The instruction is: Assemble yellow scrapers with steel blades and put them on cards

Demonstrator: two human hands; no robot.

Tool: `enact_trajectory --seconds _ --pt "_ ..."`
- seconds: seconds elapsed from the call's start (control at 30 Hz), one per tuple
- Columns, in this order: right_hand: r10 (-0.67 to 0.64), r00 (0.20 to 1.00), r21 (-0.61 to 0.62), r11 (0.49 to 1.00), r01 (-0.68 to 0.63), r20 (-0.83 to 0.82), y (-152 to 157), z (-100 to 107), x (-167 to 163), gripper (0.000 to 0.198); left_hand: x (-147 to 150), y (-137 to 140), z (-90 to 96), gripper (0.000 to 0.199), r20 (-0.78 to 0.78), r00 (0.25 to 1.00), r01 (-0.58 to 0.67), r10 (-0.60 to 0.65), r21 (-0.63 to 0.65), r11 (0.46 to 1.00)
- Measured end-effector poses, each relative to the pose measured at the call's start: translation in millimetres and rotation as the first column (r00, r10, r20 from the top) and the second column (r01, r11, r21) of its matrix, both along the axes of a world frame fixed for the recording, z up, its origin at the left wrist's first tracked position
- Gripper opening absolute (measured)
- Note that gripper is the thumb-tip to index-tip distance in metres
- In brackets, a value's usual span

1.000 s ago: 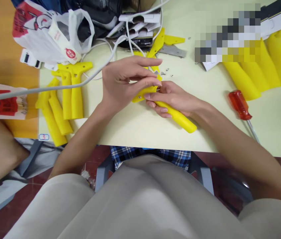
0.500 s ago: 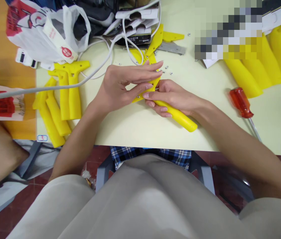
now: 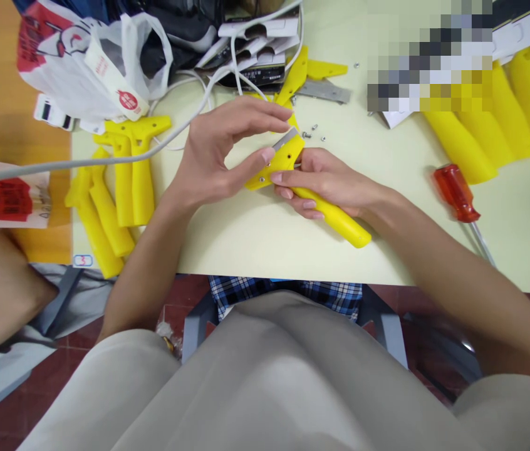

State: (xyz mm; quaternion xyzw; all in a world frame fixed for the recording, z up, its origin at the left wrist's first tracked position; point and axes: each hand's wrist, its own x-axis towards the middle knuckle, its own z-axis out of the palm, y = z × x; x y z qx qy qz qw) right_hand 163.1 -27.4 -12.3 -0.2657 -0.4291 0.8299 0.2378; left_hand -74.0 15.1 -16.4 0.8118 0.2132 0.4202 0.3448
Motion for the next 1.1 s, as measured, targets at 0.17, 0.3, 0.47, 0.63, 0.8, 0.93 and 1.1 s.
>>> enact_trajectory --seconds 0.17,0.3,0.47,0.63,0.8,0.93,1.1 --pt "-0.011 1.0 0.017 1.0 0.011 -0.015 1 -1 0 0.044 -5 3 -6.7 0.034 -0.034 0.999 -0.044 0.042 -0.079 0.996" --pt "-0.053 0.999 -0.011 0.999 0.053 0.001 1 2 -1 0.042 -6 -6 1.0 0.026 -0.102 0.989 -0.121 0.105 -0.168 0.978" --pt "-0.057 0.998 -0.028 0.998 0.058 0.018 1 4 -2 0.043 -3 -12 4.1 0.02 -0.185 0.949 -0.283 0.255 -0.146 0.948" --pt "-0.086 0.995 -0.028 0.996 0.088 0.05 1 5 -2 0.043 0 -6 -12.0 0.034 -0.159 0.943 -0.299 0.291 -0.028 0.954" --pt "-0.105 0.992 -0.031 0.994 0.107 0.063 0 8 -4 0.041 8 -9 -6.5 0.024 -0.138 0.922 -0.362 0.361 0.015 0.932" --pt "-0.102 0.993 -0.051 0.993 0.105 0.052 -1 9 -4 0.041 7 -12 0.2 0.018 -0.071 0.912 -0.397 0.404 0.095 0.913" --pt "-0.088 0.996 -0.066 0.994 0.09 0.035 -1 7 -4 0.04 4 -12 -10.3 0.034 -0.01 0.977 -0.206 0.211 0.169 0.964"
